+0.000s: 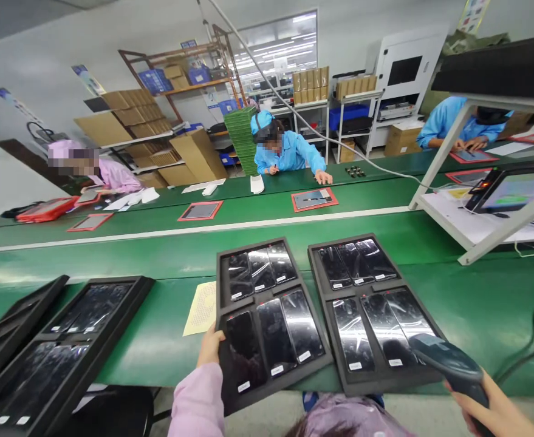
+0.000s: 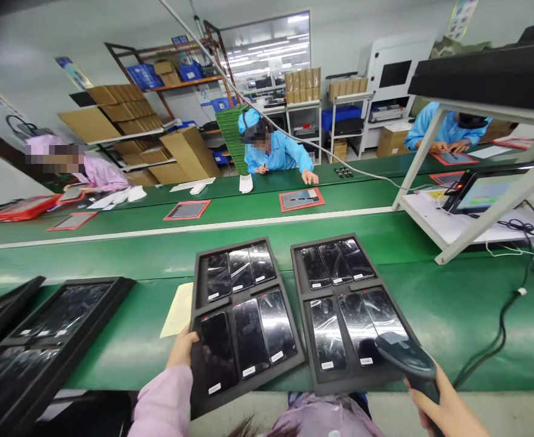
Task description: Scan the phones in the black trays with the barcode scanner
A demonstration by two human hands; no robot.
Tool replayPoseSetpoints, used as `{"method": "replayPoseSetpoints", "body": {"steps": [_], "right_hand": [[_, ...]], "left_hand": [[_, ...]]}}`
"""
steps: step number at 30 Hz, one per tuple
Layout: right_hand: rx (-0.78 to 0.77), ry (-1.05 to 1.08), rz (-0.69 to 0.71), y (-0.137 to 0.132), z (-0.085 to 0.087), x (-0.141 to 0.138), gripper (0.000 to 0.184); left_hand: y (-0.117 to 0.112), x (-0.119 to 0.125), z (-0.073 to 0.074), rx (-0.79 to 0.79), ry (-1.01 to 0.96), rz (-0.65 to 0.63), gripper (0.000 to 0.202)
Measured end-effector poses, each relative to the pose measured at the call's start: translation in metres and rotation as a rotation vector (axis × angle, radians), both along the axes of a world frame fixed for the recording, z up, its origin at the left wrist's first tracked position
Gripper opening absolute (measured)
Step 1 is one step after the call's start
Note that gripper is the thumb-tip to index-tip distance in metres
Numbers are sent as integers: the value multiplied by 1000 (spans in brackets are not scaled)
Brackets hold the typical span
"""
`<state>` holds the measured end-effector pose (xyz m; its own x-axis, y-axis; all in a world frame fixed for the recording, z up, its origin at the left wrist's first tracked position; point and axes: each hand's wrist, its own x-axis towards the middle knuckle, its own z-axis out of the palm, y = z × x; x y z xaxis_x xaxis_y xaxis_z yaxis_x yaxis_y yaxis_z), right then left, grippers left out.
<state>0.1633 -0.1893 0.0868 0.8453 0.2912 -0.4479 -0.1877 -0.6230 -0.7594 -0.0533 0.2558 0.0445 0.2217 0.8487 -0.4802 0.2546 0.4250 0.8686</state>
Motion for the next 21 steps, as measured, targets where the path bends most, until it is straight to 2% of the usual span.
{"method": "replayPoseSetpoints", "body": {"steps": [3, 5, 7, 10, 12, 15, 17, 21], "right_hand": [[30, 149, 10, 33, 20, -3, 63], [25, 196, 49, 49, 26, -9, 59], [14, 265, 77, 58, 27, -21, 58], [29, 355, 61, 61, 19, -46, 67], [53, 366, 47, 62, 11, -60, 73], [32, 371, 50, 65, 2, -72, 82], [-2, 354, 58, 69, 0, -75, 85], [-25, 263, 53, 71, 1, -81, 89]], "left_hand": [[8, -12, -20, -27, 122, -3, 66], [9, -12, -31, -52, 232, -44, 65], [11, -9, -36, -37, 361, -92, 61], [18, -3, -35, 73, 552, -118, 50], [21, 4, -32, 205, 657, -138, 46], [10, 20, -36, 542, 760, -262, 48], [-7, 34, -45, 756, 767, -369, 47], [-47, 57, -68, 965, 635, -529, 43]]}}
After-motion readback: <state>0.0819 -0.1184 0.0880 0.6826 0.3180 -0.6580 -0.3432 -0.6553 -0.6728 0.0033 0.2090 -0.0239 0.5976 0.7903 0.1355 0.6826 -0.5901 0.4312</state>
